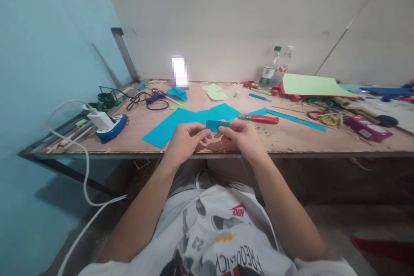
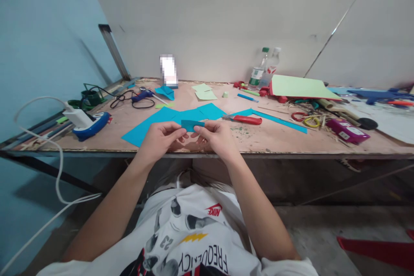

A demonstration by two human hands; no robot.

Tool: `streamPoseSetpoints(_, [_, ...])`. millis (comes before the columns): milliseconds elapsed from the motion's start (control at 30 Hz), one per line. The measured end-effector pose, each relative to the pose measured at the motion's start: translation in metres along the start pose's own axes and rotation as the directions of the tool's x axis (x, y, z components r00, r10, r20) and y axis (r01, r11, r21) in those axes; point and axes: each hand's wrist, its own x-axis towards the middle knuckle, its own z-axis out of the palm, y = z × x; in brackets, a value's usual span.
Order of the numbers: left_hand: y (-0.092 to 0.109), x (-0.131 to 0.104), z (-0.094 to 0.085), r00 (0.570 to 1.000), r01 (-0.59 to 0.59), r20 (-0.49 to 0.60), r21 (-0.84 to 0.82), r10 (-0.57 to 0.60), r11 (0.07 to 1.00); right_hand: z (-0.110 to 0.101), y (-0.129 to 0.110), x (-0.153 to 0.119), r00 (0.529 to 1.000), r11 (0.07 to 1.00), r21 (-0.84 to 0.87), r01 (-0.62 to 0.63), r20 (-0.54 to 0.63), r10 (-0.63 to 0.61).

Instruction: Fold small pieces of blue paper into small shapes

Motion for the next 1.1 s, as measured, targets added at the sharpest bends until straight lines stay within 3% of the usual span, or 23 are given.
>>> streamPoseSetpoints(567, [0.0015, -0.0009, -0.0008, 0.999, -0.022, 0.04, 0.06, 0.02, 0.998, 0.0004, 0.0006, -0.0014, 0.996, 0.997, 0.074, -0.023, 0.087, 0.016])
streamPoseSetpoints(1100, [0.0022, -0.0022, 0.001, 0.999, -0.014, 0.04, 0.042, 0.012, 0.999, 0.0001, -0.0001, -0.0005, 0.998, 1.0, 0.016, 0.017, 0.063, -0.018])
